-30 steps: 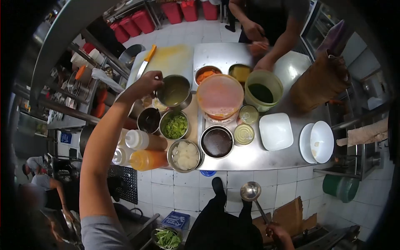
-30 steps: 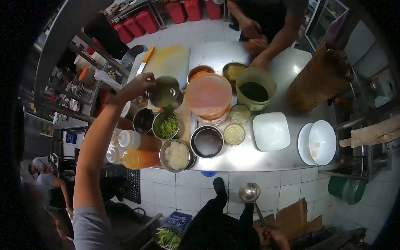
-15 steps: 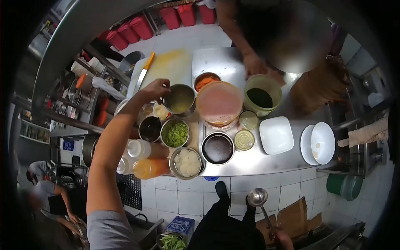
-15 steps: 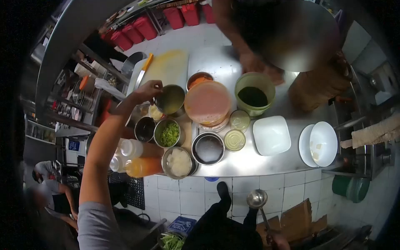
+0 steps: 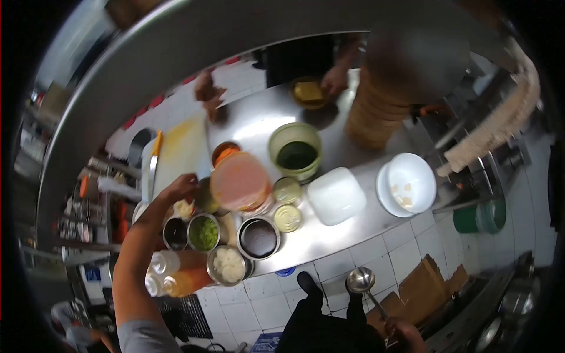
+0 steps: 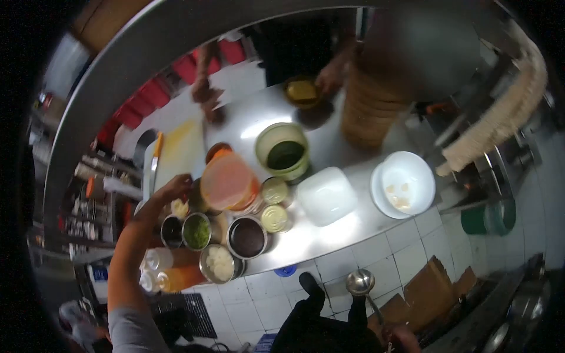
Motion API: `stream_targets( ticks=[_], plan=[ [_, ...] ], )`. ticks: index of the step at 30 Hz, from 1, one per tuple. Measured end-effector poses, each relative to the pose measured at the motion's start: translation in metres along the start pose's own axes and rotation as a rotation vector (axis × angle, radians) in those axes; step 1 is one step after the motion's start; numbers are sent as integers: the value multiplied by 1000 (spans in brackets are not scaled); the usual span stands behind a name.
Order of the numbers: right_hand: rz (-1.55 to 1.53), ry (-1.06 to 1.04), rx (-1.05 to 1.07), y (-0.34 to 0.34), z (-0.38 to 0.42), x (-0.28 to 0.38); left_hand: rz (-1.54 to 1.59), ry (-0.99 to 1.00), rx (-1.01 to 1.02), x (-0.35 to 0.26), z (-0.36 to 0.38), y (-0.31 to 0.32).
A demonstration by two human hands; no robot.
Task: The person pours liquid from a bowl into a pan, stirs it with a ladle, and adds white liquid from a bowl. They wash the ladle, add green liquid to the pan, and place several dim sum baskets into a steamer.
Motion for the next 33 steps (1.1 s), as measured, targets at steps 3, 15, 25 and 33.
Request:
stream_targets(
  ticks=[3, 15, 25, 33],
  plan=[
    [-83, -145, -5, -10, 7, -18, -102, 27, -8, 0, 2, -3],
    [-779, -289, 159, -119, 96, -6, -10, -28, -522, -197, 87, 17],
    [-663, -769, 131, -374, 198, 164, 581, 182, 418, -411, 40, 480],
    [-576, -1041, -262, -494, 301, 365, 380, 112, 623, -468, -38, 575]
  ],
)
Point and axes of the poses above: each hand's wrist, its own z-axis away from the middle knuckle, its own y-axis out of the palm, x = y × z, the point moved 1 cm from there along -z, towards the middle knuckle, and after that the axes turned 13 degrees about y, right-handed, at the moved point
